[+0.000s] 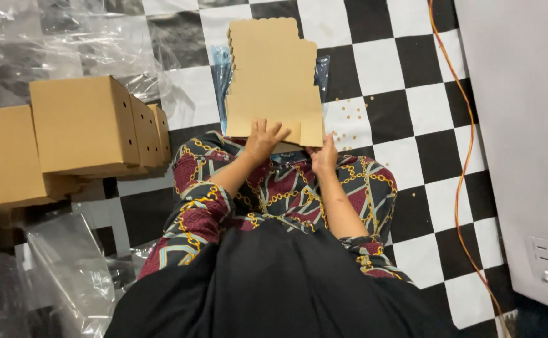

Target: Assembling a cardboard box from a flat pre-cut sheet by folding and tucking the flaps.

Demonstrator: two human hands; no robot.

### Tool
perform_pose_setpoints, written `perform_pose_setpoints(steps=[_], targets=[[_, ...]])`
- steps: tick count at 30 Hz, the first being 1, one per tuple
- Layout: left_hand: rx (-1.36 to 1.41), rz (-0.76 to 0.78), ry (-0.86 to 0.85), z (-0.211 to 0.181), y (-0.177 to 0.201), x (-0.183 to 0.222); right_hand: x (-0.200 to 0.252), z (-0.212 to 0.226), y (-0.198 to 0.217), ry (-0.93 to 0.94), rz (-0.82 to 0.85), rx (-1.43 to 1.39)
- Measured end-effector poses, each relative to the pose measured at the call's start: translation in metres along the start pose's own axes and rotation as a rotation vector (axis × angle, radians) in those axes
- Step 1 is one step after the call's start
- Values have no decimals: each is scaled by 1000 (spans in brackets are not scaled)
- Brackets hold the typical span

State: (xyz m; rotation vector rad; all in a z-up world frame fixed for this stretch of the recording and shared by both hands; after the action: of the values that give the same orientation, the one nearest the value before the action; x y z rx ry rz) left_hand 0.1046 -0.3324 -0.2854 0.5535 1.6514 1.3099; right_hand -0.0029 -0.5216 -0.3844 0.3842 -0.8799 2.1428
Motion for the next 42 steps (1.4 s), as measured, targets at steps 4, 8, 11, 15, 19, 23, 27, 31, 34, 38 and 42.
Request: perform_pose_setpoints(steps=[4,8,11,15,19,23,27,31,34,38,42], targets=[[71,257,54,-15,-2,-3,5,-10,-18,26,40,18],[50,840,114,-21,-30,3,34,22,-66,392,237,737],[107,765,139,-16,-31,8,45,4,-102,632,413,1344],[228,705,177,-5,-55,16,22,-41,-100,174,421,1954],[369,621,228,-1,-39,22,33,-38,-128,311,425,2092],[303,672,232,-9,-30,15,8,-42,-115,165,442,2118],[358,753,281,13,-64,16,13,-28,-126,78,448,2195],[291,349,658,80,-49,51,9,-19,-137,40,471,2199],[337,501,1001,118,-49,79,-8,-22,-135,121,407,2119],[317,308,979,120,-24,69,-1,-11,-126,240,181,1821],[536,4,755,89,24,57,0,-14,-107,234,104,1779]])
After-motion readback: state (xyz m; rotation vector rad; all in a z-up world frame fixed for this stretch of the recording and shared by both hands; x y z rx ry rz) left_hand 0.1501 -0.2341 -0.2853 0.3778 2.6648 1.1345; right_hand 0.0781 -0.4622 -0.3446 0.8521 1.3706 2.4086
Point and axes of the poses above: each hand's wrist, its own x-axis away from the middle knuckle, its own y-axis out of the back of the hand, z = x × y, the point moved 9 cm from there along -x, towards the middle knuckle, and after that the axes turned 12 degrees about z, right-handed, at the moved point
